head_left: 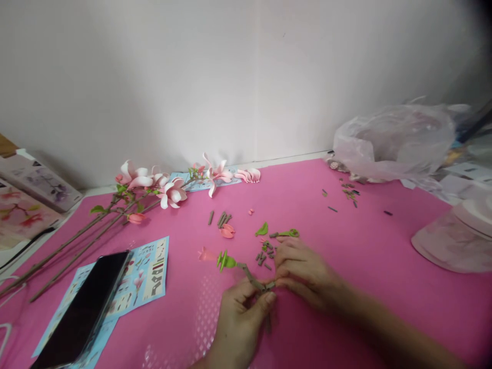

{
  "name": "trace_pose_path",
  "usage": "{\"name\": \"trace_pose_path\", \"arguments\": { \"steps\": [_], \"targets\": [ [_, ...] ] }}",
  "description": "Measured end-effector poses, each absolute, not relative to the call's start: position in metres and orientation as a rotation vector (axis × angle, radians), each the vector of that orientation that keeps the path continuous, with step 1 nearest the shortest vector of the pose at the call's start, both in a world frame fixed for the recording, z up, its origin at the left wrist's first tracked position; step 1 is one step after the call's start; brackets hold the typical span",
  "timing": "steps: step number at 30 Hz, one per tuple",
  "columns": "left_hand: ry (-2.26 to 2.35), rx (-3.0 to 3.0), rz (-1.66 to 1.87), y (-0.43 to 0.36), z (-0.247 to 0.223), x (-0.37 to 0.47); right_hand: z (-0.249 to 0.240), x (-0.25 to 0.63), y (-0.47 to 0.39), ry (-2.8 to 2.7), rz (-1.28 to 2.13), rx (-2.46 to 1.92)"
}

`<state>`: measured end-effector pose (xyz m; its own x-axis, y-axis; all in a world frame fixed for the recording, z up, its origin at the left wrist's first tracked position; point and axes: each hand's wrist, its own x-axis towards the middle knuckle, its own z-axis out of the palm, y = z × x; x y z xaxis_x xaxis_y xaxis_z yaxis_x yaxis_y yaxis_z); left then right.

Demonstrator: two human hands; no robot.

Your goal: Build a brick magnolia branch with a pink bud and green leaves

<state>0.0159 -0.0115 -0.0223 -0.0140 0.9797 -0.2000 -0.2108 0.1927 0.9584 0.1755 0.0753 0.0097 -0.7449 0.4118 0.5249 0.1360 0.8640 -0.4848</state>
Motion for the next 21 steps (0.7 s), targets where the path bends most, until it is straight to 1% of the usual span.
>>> {"name": "trace_pose_path", "arguments": {
  "steps": [6, 13, 21],
  "targets": [
    [1.138, 0.858, 1.188, -0.011, -0.022, 0.017, 0.007, 0.175, 0.074, -2.366, 0.597, -0.354],
    [1.028, 0.748, 1.244, -0.008, -0.016, 0.02, 0.011, 0.173, 0.073, -2.255, 0.689, -0.454],
    [0.985, 0.747, 1.237, -0.011, -0.028, 0.016, 0.007, 0.172, 0.066, -2.217, 0.662, -0.44]
  ]
}}
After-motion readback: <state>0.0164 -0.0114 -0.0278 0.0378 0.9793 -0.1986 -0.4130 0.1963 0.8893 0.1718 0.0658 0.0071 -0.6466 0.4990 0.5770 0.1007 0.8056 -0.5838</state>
